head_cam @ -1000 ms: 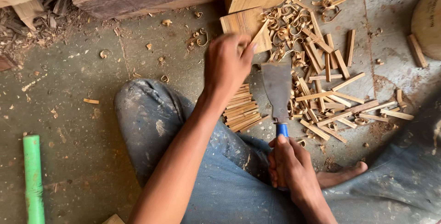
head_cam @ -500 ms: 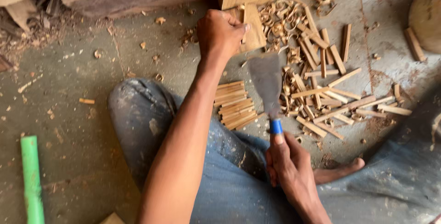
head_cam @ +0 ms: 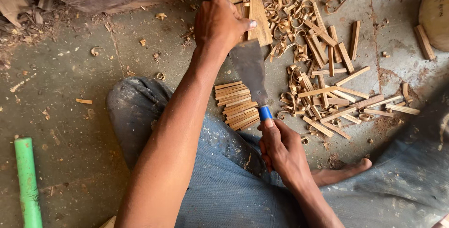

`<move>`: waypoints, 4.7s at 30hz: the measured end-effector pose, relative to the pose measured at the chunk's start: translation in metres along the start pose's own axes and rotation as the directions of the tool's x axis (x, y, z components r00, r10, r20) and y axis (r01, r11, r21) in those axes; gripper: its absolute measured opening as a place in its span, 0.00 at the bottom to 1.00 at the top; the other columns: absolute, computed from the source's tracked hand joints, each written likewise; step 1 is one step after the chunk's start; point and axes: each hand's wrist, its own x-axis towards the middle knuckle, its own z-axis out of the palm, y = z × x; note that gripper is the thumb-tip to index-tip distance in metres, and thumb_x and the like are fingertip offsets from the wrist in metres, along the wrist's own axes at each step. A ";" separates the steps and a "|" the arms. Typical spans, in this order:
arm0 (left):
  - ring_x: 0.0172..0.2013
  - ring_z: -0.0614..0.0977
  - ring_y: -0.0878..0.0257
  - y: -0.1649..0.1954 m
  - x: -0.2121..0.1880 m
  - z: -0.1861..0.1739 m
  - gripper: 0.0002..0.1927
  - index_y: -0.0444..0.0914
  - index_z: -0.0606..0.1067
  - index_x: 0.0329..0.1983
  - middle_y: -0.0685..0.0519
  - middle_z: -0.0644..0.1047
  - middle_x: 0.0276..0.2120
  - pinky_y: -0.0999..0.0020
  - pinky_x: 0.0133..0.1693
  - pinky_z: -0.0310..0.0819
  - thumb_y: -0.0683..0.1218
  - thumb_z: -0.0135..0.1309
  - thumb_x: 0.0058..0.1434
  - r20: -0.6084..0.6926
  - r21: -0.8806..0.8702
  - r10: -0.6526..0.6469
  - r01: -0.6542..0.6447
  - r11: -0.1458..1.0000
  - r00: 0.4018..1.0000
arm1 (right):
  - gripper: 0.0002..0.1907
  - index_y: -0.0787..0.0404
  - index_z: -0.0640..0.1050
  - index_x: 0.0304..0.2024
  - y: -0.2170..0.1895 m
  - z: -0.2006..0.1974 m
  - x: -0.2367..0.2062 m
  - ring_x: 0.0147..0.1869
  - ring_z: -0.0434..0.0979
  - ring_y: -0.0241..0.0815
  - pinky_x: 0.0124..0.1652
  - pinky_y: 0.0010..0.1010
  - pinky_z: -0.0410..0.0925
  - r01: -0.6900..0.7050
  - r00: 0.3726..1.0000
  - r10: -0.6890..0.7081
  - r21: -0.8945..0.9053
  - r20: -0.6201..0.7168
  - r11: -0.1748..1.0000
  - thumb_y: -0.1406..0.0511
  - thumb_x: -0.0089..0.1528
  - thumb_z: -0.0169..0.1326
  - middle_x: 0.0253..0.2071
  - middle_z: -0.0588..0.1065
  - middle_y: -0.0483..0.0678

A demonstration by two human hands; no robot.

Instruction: The person carves and shaves small wooden blocks and sticks using a chisel by hand while sitting on the floor. They handle the wood pieces individually, scraping away thin layers and placing them in a pile.

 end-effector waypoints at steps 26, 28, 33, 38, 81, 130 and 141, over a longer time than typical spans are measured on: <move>0.74 0.56 0.43 -0.021 -0.183 -0.013 0.40 0.31 0.58 0.74 0.39 0.56 0.74 0.47 0.71 0.48 0.64 0.42 0.70 0.257 0.245 0.566 -0.619 0.746 0.784 | 0.27 0.67 0.74 0.34 0.011 0.011 0.009 0.15 0.63 0.36 0.15 0.31 0.61 -0.003 1.000 0.002 -0.031 -0.028 1.000 0.51 0.69 0.39 0.14 0.65 0.45; 0.76 0.51 0.44 -0.025 -0.187 -0.014 0.43 0.31 0.54 0.76 0.40 0.52 0.77 0.50 0.73 0.44 0.66 0.39 0.71 0.294 0.194 0.521 -0.584 0.788 0.801 | 0.24 0.65 0.74 0.35 0.014 0.014 0.010 0.13 0.63 0.37 0.15 0.32 0.60 -0.055 0.998 0.055 -0.020 -0.009 0.998 0.52 0.68 0.38 0.13 0.65 0.46; 0.76 0.50 0.43 -0.026 -0.163 -0.012 0.44 0.29 0.53 0.76 0.39 0.50 0.77 0.51 0.74 0.42 0.67 0.37 0.71 0.316 0.187 0.561 -0.630 0.754 0.765 | 0.22 0.64 0.74 0.33 0.019 0.016 0.033 0.13 0.63 0.37 0.14 0.33 0.59 -0.079 0.996 0.079 -0.006 -0.029 0.997 0.54 0.67 0.40 0.13 0.65 0.46; 0.76 0.49 0.44 -0.012 -0.116 -0.010 0.43 0.28 0.53 0.76 0.38 0.50 0.77 0.53 0.75 0.41 0.66 0.36 0.73 0.312 0.352 0.560 -0.641 0.682 0.767 | 0.28 0.67 0.70 0.26 -0.014 0.001 0.069 0.14 0.63 0.37 0.15 0.31 0.59 0.079 0.996 -0.079 -0.008 0.045 0.997 0.52 0.71 0.38 0.15 0.65 0.45; 0.75 0.45 0.38 -0.023 -0.143 0.018 0.40 0.32 0.54 0.77 0.40 0.47 0.77 0.46 0.73 0.39 0.63 0.43 0.73 0.197 0.276 0.548 -0.583 0.764 0.813 | 0.29 0.66 0.72 0.29 0.003 -0.003 0.061 0.14 0.64 0.37 0.14 0.34 0.61 0.069 0.998 -0.068 -0.011 0.009 0.998 0.49 0.70 0.38 0.16 0.67 0.47; 0.31 0.84 0.56 0.017 -0.066 0.014 0.17 0.33 0.76 0.43 0.47 0.81 0.36 0.61 0.34 0.81 0.47 0.68 0.57 -0.391 -0.160 0.114 -0.190 0.969 0.913 | 0.30 0.62 0.67 0.39 0.038 -0.084 0.002 0.15 0.57 0.30 0.14 0.24 0.59 -0.350 0.759 -0.561 0.934 0.329 0.075 0.43 0.76 0.38 0.23 0.61 0.42; 0.22 0.85 0.66 0.017 -0.019 0.007 0.05 0.39 0.84 0.31 0.49 0.85 0.26 0.75 0.28 0.78 0.43 0.69 0.53 -0.084 -0.229 -0.198 0.174 0.958 0.977 | 0.30 0.62 0.66 0.38 0.072 -0.108 -0.008 0.16 0.57 0.29 0.15 0.22 0.59 -0.236 0.815 -0.557 0.969 0.160 -0.068 0.43 0.79 0.38 0.22 0.62 0.42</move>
